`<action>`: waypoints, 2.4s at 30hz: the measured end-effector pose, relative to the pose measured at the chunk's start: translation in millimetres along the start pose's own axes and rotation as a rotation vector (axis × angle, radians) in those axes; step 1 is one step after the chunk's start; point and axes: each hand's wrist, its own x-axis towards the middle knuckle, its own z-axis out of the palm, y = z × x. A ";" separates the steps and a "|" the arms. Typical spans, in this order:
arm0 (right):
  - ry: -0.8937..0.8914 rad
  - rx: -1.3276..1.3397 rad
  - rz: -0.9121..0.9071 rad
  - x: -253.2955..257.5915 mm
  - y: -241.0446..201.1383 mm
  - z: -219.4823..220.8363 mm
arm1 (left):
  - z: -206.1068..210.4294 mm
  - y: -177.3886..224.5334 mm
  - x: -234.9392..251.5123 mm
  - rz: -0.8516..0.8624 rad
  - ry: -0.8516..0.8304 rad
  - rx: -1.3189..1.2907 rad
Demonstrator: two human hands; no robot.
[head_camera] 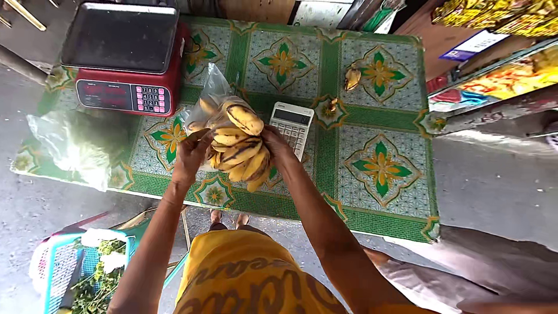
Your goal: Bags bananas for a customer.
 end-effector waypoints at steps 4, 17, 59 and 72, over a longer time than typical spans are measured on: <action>0.016 0.050 -0.007 11.7 8.7 0.1 | -4.7 18.1 44.9 -0.094 0.050 -0.032; -0.029 -0.308 -0.089 -5.3 30.5 11.1 | 13.0 79.5 91.6 0.210 -0.122 0.242; 0.174 0.021 -0.019 5.5 14.9 33.3 | 54.2 14.9 9.0 0.978 -0.098 0.592; 0.197 0.050 0.021 15.5 5.5 38.0 | -9.3 3.4 23.0 0.484 -0.090 0.078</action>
